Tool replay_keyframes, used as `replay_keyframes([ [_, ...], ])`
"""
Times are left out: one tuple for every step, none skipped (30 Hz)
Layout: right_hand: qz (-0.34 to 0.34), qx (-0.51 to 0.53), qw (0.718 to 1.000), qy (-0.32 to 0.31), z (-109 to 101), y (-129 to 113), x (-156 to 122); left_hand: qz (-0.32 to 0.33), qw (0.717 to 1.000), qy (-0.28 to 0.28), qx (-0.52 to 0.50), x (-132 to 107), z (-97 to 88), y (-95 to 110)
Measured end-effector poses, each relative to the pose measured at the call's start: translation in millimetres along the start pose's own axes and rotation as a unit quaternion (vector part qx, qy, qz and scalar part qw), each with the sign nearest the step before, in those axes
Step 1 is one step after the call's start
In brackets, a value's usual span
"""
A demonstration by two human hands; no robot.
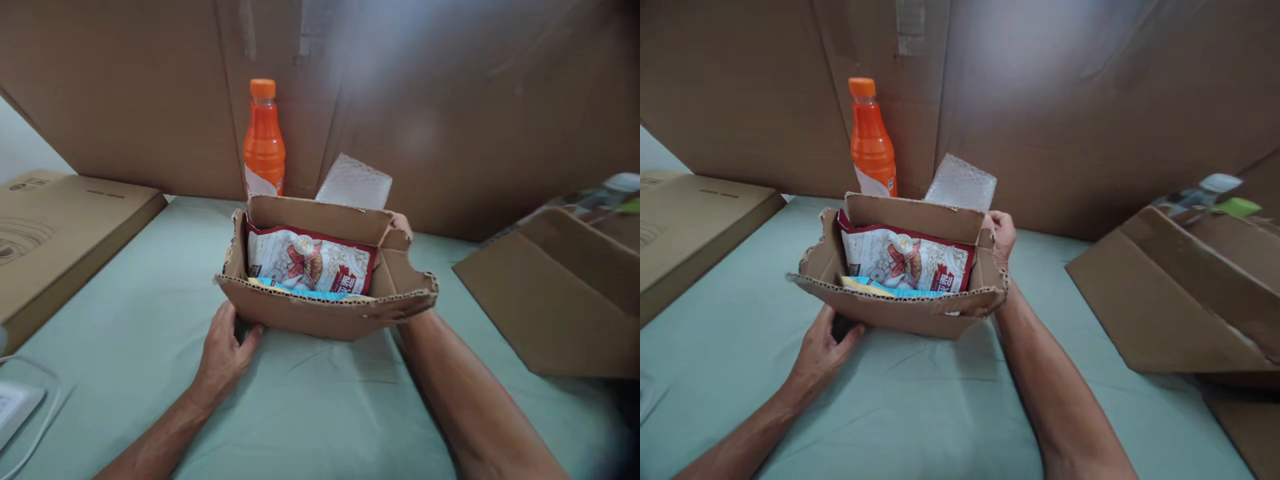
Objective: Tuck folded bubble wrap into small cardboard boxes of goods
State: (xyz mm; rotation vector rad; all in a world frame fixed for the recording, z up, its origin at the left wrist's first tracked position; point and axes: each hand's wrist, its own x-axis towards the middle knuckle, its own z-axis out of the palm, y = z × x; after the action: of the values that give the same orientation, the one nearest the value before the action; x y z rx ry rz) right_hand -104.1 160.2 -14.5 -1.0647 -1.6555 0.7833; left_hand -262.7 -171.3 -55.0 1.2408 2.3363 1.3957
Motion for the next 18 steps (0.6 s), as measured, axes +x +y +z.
replay_keyframes([
  [0.005, 0.009, 1.000, 0.027, -11.3, -4.7, 2.1, 0.003, 1.000, -0.001, 0.000, 0.5, -0.1, -0.1],
  [0.015, 0.019, 0.998, 0.055, -25.9, -8.3, -0.2, 0.006, 1.000, -0.003, 0.000, 0.9, -0.2, -0.1],
  [0.029, 0.030, 0.996, 0.078, -43.2, -10.8, -6.8, 0.010, 1.000, -0.005, -0.001, 1.3, -0.3, -0.1],
  [0.046, 0.039, 0.994, 0.094, -62.3, -12.1, -17.5, 0.014, 1.000, -0.008, -0.002, 1.6, -0.6, 0.1],
  [0.065, 0.048, 0.991, 0.106, -82.3, -12.4, -31.7, 0.017, 1.000, -0.012, -0.003, 2.0, -1.1, 0.4],
  [0.083, 0.052, 0.989, 0.109, -102.3, -11.8, -48.4, 0.019, 1.000, -0.015, -0.005, 2.3, -1.9, 0.8],
  [0.100, 0.053, 0.988, 0.106, -121.5, -10.7, -66.9, 0.020, 1.000, -0.019, -0.007, 2.6, -2.8, 1.2],
  [0.116, 0.050, 0.987, 0.098, -139.4, -9.3, -86.1, 0.021, 0.999, -0.024, -0.008, 2.7, -4.0, 1.7],
  [0.132, 0.045, 0.987, 0.085, -155.6, -8.0, -105.2, 0.021, 0.999, -0.027, -0.007, 2.7, -5.3, 2.2],
  [0.149, 0.039, 0.986, 0.068, -170.1, -7.0, -123.5, 0.021, 0.999, -0.028, -0.005, 2.6, -6.6, 2.6],
  [0.166, 0.031, 0.984, 0.049, -183.0, -6.6, -140.1, 0.020, 0.999, -0.028, -0.002, 2.3, -7.9, 3.0],
  [0.183, 0.023, 0.982, 0.030, -194.6, -6.9, -154.5, 0.018, 0.999, -0.027, 0.001, 1.9, -9.1, 3.5],
  [0.194, 0.012, 0.981, 0.017, -204.9, -8.2, -166.4, 0.015, 1.000, -0.028, 0.002, 1.4, -10.3, 4.0],
  [0.195, -0.005, 0.981, 0.013, -214.0, -10.6, -175.6, 0.011, 1.000, -0.026, -0.001, 0.8, -11.5, 4.6],
  [0.185, -0.029, 0.982, 0.021, -221.5, -14.2, -182.2, 0.011, 1.000, -0.023, -0.006, 0.2, -12.9, 5.2],
  [0.167, -0.056, 0.984, 0.034, -227.2, -19.0, -186.5, 0.015, 1.000, -0.017, -0.013, -0.4, -14.4, 5.9],
  [0.142, -0.083, 0.985, 0.046, -230.3, -24.9, -189.0, 0.022, 1.000, -0.007, -0.020, -1.0, -16.2, 6.7],
  [0.115, -0.107, 0.986, 0.046, -230.3, -31.8, -190.0, 0.030, 0.999, 0.005, -0.024, -1.4, -18.3, 7.5],
])
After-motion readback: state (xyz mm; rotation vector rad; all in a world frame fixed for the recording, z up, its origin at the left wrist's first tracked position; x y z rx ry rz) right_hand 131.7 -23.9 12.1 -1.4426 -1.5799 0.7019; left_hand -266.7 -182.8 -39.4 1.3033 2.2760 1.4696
